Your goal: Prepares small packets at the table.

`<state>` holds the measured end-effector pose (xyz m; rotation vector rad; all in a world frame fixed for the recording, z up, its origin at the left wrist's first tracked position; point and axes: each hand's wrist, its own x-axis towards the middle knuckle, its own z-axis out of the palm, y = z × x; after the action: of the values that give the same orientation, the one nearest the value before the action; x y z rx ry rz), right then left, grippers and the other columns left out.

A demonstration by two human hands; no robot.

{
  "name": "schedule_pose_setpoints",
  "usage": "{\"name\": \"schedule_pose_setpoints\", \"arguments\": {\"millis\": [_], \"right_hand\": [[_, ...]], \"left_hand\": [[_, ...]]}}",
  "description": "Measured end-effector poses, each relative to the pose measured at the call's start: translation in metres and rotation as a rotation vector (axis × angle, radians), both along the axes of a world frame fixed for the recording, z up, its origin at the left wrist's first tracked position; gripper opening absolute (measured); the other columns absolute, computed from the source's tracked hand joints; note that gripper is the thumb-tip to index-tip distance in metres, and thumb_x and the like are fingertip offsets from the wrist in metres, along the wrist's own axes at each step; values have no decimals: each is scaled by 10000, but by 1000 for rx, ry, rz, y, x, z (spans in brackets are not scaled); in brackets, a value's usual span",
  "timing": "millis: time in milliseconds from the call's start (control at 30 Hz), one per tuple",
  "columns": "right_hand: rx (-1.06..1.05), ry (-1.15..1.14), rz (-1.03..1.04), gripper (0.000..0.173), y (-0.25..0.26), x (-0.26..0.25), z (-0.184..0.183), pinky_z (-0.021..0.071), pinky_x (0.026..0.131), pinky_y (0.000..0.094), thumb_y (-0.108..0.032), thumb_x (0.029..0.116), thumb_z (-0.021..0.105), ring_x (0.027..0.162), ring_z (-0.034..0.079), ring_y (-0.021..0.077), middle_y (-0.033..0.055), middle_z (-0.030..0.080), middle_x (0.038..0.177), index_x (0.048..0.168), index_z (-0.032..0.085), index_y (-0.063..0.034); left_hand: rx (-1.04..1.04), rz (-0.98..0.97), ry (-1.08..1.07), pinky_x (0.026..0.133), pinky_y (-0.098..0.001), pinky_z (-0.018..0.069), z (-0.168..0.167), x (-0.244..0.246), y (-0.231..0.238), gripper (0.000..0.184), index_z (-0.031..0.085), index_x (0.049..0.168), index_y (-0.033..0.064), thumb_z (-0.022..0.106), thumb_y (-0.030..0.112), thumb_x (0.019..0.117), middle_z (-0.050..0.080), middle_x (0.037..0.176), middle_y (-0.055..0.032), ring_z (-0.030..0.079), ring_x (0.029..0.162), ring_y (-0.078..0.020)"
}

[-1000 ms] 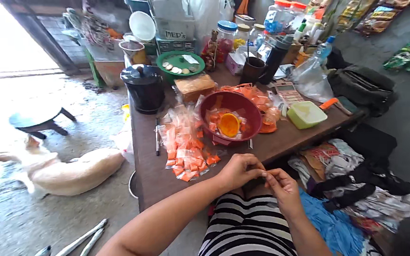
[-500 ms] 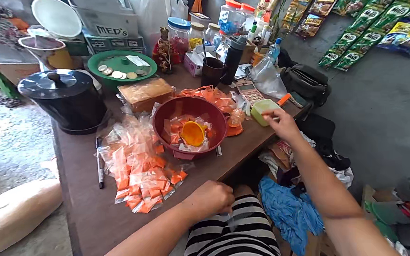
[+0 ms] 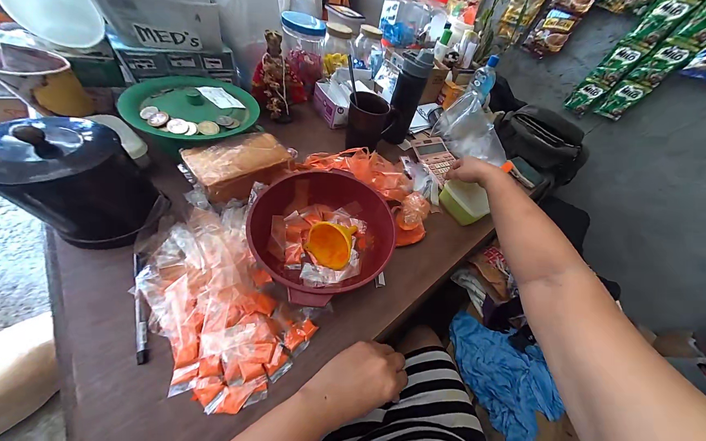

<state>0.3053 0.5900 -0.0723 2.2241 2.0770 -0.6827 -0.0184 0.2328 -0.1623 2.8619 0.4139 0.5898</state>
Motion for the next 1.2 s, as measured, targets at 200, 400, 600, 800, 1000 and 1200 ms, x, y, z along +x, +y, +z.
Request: {"name": "schedule_pose_setpoints", "arguments": {"millis": [200,400,600,800,1000,1200], "right_hand": [[130,154,-41,339,-9,-9,28,427,984,632,-265,1011,655,1125,604,405,272,653,1182,1169,696,32],[126,242,-72,334,-30,-24,51,475,899,494,-267,1023,643,953,608,268,205,664,1104,1161,687,35],[30,282,-119,305,-44,-49,49,465,691,317,-302,1052,594,757,576,93,51,710,1037,1168,692,-38],[-25,234,-120,286,-53,-63,45,574,733,317,-235,1045,608,758,675,134,110,705,1033,1175,666,12],[-78,97,-43,387,-74,-64,51,596,769,356,-306,1020,654,758,705,178,163,711,981,1172,659,50],[273,-15,171,326,-145,-48,61,548,847,601,-299,1004,664,873,707,366,218,716,997,1094,743,4]], "left_hand": [[-29,1,-9,666,-312,572,0,0,0,240,686,798,99,658,253,980,638,795,-44,681,772,-192],[-51,-3,-39,649,-319,576,-2,0,1,265,673,779,103,676,294,963,628,778,-42,681,752,-194],[-46,-6,-36,652,-314,574,-2,0,2,294,666,758,99,679,311,962,632,778,-43,682,756,-188],[-39,-5,-16,666,-306,575,0,-1,2,300,668,763,109,669,325,971,630,782,-32,682,765,-180],[-56,-5,-12,681,-310,579,1,-1,3,304,677,768,101,668,325,973,640,784,-39,690,781,-182],[-239,38,-174,716,-330,596,1,-2,5,145,750,878,92,673,175,968,699,834,-49,715,795,-178]]}}
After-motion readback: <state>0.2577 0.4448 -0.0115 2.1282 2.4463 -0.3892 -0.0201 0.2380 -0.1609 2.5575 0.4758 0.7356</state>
